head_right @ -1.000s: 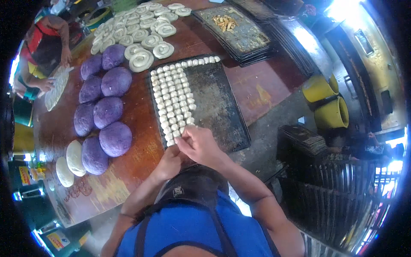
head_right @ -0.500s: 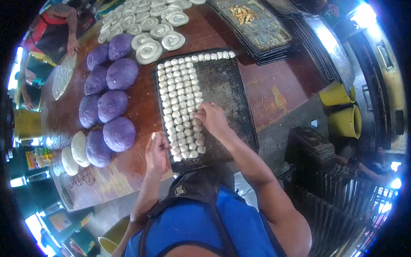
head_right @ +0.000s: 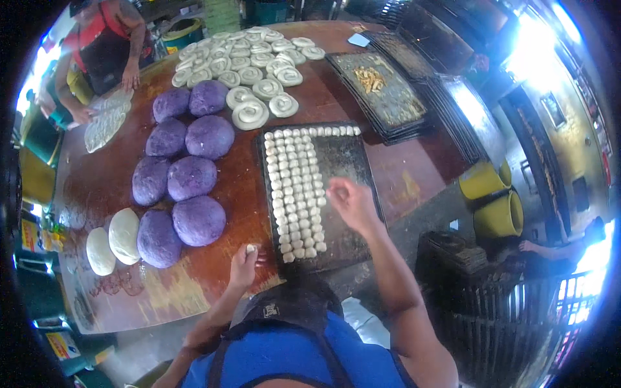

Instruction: The person pinches pieces of dough, rolls them into balls by hand, and places them onto a baking tray.

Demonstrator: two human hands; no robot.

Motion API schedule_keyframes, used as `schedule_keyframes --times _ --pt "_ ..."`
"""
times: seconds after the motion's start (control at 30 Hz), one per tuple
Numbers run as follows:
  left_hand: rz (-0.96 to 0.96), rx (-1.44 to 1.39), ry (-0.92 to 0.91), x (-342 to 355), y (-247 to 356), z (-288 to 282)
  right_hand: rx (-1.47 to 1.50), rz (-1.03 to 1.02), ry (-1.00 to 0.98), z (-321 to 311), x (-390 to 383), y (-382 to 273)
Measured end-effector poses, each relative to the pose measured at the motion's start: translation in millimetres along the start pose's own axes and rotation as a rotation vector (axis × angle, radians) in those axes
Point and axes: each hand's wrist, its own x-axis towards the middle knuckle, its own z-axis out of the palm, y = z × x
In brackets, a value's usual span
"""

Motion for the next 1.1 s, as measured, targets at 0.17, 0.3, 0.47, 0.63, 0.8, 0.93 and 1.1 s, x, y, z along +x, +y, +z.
schedule_keyframes --times 0.17,0.3,0.47,0.63,0.8,0.93,1.1 --pt "-0.019 0.356 0.155 -4 15 14 -0.010 -0.035 -0.102 20 179 49" --pt "0.211 0.485 0.405 -7 8 30 0.178 0.226 -0.210 54 323 68" --pt "0.200 0.649 0.544 -5 8 41 -0.129 0.472 -0.211 114 406 98" --pt "0.231 0.615 0.585 -9 5 39 -0.207 -0.109 -0.278 142 364 19" --pt "0.281 0.565 0.571 -11 9 33 0.328 -0.178 -0.619 125 245 -71" --pt "0.382 0.143 0.745 -8 -8 23 -0.042 -0.417 -0.795 137 141 -73" --pt "0.733 -0.065 0.682 -25 42 -12 0.585 -0.089 -0.997 84 -2 -89"
